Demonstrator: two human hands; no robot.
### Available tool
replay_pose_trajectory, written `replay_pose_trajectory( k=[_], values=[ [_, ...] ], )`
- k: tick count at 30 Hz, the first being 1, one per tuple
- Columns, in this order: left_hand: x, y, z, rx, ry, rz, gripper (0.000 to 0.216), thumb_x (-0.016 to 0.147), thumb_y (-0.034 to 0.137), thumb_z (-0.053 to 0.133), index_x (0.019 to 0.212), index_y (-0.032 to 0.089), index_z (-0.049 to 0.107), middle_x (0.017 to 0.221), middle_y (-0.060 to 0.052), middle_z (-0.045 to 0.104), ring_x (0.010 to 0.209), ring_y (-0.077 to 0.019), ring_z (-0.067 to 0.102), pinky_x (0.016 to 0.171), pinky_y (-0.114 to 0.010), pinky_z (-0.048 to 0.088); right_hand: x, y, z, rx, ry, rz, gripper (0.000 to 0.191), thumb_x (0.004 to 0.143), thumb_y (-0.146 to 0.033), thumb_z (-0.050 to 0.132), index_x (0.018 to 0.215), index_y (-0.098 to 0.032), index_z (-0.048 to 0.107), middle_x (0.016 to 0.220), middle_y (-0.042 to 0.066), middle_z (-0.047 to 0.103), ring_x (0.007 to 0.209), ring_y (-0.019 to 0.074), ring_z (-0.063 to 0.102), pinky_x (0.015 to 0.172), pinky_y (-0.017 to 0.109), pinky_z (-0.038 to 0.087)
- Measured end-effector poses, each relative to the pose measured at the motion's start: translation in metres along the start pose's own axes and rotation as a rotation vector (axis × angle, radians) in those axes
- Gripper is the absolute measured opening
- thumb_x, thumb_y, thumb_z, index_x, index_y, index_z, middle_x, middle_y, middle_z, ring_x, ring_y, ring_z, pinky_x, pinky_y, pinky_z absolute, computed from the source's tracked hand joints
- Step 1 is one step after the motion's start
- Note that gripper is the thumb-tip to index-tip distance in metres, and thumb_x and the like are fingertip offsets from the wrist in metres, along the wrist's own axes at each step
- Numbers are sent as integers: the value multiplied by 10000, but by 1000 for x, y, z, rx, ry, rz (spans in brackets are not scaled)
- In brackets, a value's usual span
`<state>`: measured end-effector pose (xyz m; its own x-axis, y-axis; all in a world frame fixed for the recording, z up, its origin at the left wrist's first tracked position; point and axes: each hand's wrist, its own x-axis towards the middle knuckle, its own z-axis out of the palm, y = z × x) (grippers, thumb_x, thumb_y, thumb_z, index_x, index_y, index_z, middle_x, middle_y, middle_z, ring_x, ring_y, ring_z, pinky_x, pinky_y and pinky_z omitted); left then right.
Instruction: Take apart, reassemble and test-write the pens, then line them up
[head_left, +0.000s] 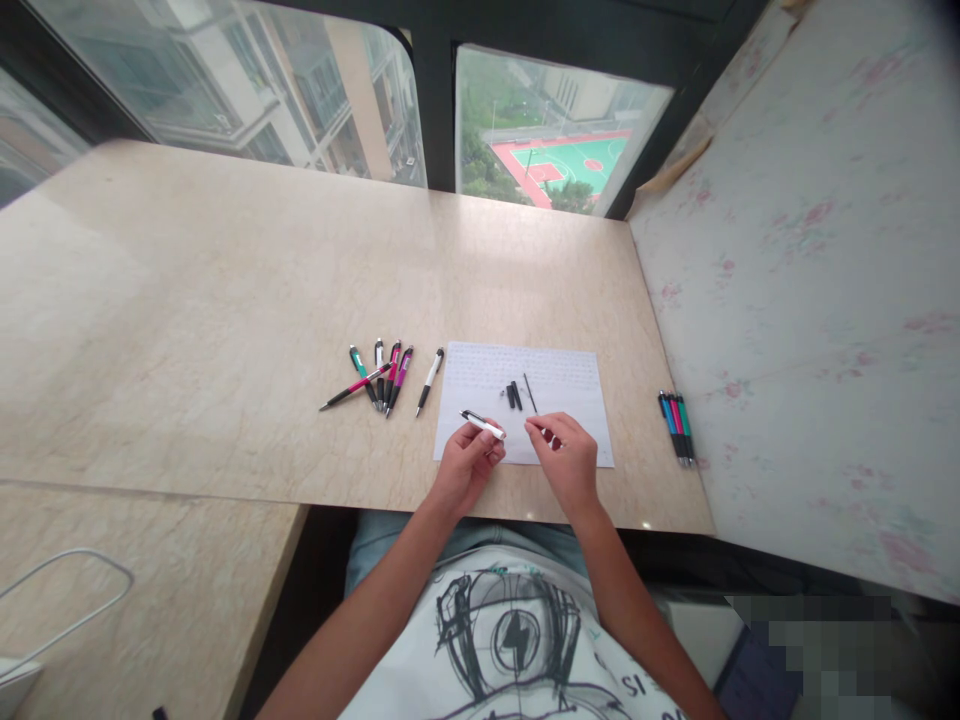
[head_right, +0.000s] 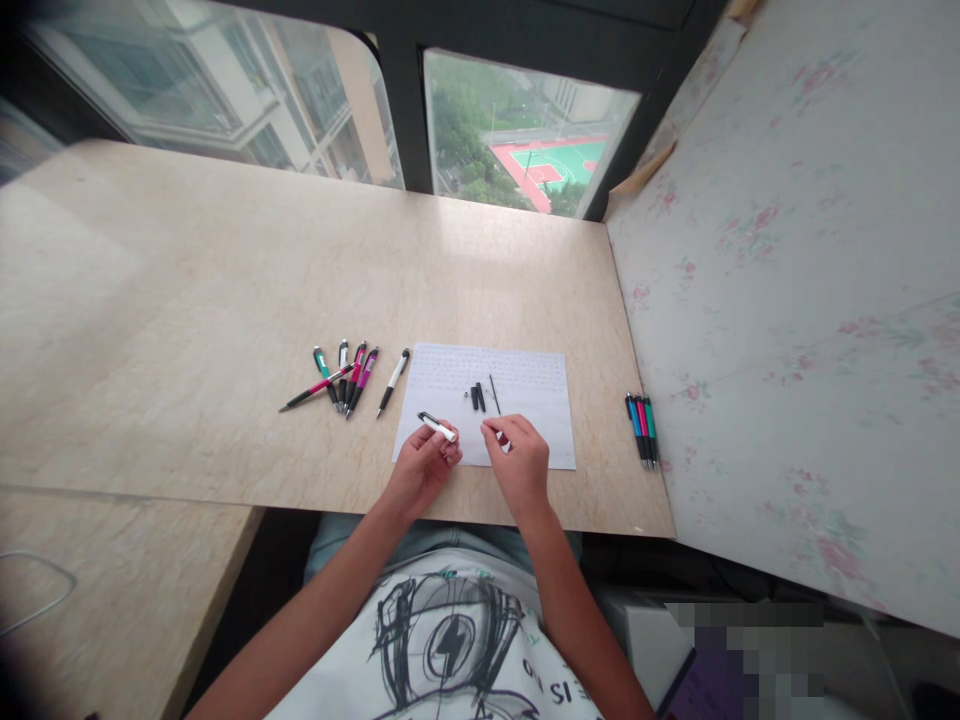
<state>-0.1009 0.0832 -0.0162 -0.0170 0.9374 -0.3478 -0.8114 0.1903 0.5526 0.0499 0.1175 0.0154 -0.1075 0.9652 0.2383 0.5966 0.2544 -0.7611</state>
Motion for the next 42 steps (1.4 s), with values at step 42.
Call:
replay_pose_trajectory(
  k=[42],
  values=[
    [1, -2, 4, 69, 31, 21, 270, 717, 233, 836, 932, 136, 703, 820, -30, 646, 641, -82, 530, 613, -234, 406, 25, 21, 15, -568, -58, 202, 130, 872, -257, 607, 818, -214, 718, 882, 61, 666, 793, 190, 577, 558, 281, 300]
  ],
)
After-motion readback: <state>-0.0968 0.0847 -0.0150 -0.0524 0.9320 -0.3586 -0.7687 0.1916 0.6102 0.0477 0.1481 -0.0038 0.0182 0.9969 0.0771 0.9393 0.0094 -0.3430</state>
